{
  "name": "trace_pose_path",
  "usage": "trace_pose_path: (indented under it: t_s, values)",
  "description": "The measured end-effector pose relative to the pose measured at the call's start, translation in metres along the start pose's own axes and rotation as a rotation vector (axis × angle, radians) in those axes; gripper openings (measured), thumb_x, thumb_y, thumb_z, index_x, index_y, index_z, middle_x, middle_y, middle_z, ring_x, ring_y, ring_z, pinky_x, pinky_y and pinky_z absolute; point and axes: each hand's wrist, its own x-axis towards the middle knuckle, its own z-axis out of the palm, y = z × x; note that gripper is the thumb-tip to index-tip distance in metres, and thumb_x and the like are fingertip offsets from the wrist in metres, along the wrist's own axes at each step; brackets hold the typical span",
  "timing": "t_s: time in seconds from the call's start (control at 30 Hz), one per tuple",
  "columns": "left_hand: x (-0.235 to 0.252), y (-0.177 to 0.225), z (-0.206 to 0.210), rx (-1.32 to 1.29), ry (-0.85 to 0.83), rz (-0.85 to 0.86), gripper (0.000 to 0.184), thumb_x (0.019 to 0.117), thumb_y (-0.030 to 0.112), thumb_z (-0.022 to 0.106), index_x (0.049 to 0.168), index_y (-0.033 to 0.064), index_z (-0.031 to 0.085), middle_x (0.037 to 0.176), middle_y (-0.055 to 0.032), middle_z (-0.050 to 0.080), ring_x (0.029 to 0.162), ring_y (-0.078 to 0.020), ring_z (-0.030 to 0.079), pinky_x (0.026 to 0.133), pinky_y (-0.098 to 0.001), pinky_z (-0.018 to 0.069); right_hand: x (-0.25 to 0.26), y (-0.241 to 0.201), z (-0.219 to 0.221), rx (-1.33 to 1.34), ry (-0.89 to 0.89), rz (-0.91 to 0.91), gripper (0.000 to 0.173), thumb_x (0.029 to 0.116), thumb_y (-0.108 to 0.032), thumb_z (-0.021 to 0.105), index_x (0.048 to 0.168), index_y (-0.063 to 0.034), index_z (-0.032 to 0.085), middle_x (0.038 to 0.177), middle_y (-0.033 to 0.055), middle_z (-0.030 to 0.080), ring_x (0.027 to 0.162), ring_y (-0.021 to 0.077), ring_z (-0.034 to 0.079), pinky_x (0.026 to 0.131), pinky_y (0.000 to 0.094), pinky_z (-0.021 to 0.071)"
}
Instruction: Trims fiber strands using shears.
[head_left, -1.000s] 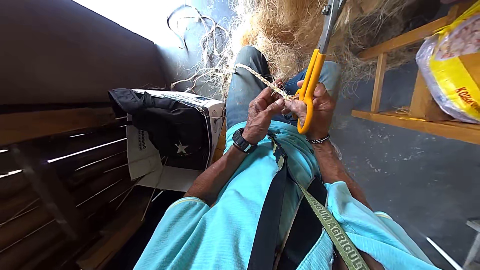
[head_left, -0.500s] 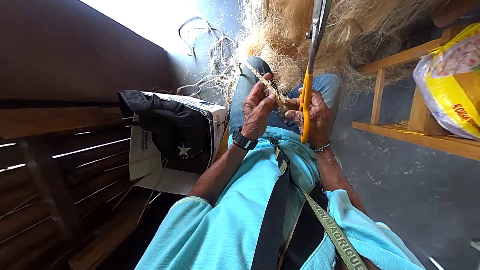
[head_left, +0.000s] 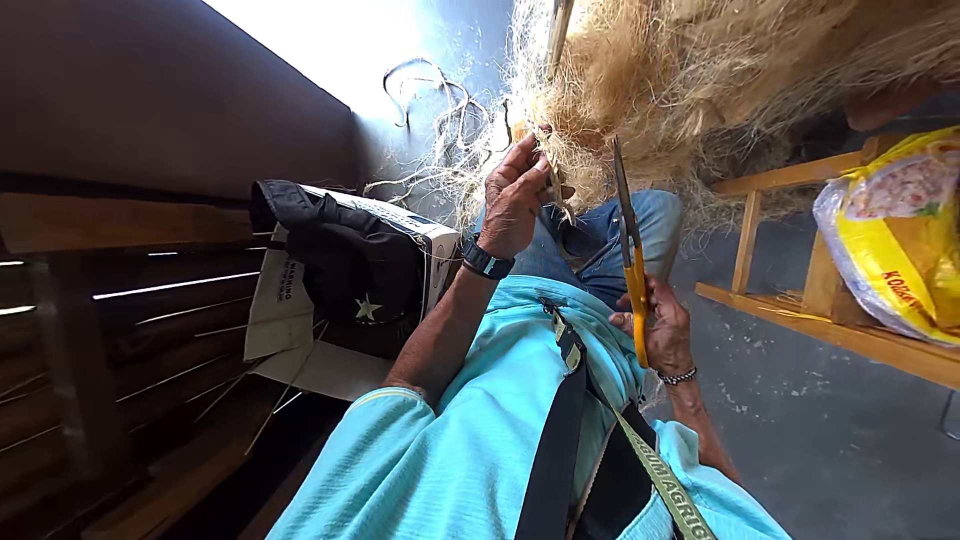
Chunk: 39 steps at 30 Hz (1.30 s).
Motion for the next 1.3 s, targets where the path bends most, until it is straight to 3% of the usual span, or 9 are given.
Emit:
trace_pose_path:
  t_s: [0.13,0.3,0.5,0.93,1.13,1.3]
  values:
    - [0.006,0.0,0.0,-0.088,0.006,0.009,0.043,0.098,0.003,0.051,0.14,-0.0021,0.047,0.119,-0.0138,0.064,0.095,-0.0216,0.068,0.084,-0.0435,0.0606,-0.015,0.006,-0.006,-0.033,-0.023,0.012,0.091,0.0783,-0.056,0.081,0.132,0.012,0.055,0.097,0.0098,0.071,0.084,0.0102,0.069,0.078,0.0285,0.0599]
    - [0.01,0.002,0.006,-0.167,0.076,-0.036,0.032,0.098,0.0,0.049,0.13,0.0004,0.052,0.107,-0.0117,0.066,0.087,-0.0213,0.069,0.078,-0.043,0.0619,-0.019,-0.002,-0.01,-0.094,-0.052,-0.027,0.089,0.0775,-0.054,0.082,0.132,0.0116,0.057,0.098,0.0105,0.071,0.085,0.0105,0.068,0.08,0.028,0.0587]
    - [0.012,0.003,0.01,-0.225,0.106,-0.073,0.022,0.096,-0.002,0.05,0.116,0.0067,0.052,0.099,-0.007,0.063,0.086,-0.0186,0.066,0.081,-0.0423,0.0599,-0.019,-0.005,-0.006,-0.13,-0.064,-0.041,0.09,0.0763,-0.057,0.081,0.131,0.0102,0.058,0.1,0.0111,0.072,0.087,0.0135,0.068,0.082,0.0317,0.0586]
    - [0.011,-0.004,0.0,-0.292,0.043,-0.132,0.02,0.0979,-0.004,0.05,0.112,0.0108,0.052,0.097,-0.0056,0.064,0.084,-0.0155,0.066,0.076,-0.0354,0.0594,-0.016,-0.011,-0.003,-0.13,-0.079,-0.023,0.091,0.0765,-0.061,0.079,0.131,0.0081,0.06,0.097,0.0085,0.071,0.084,0.0105,0.065,0.079,0.0288,0.0567]
    - [0.007,-0.011,-0.002,-0.318,0.018,-0.137,0.02,0.0978,-0.004,0.05,0.111,0.011,0.052,0.098,-0.0056,0.064,0.085,-0.015,0.066,0.078,-0.0343,0.0596,-0.015,-0.014,0.0,-0.114,-0.075,-0.01,0.089,0.0776,-0.059,0.079,0.132,0.0081,0.059,0.097,0.0093,0.071,0.084,0.0127,0.067,0.08,0.0324,0.0581]
    - [0.004,-0.013,-0.004,-0.296,0.021,-0.14,0.022,0.0982,-0.003,0.05,0.115,0.0095,0.051,0.1,-0.0067,0.065,0.086,-0.0157,0.067,0.079,-0.0359,0.0597,-0.014,-0.015,0.0,-0.158,-0.069,-0.021,0.089,0.0779,-0.058,0.079,0.133,0.0085,0.059,0.096,0.0095,0.071,0.083,0.0123,0.065,0.079,0.0312,0.057]
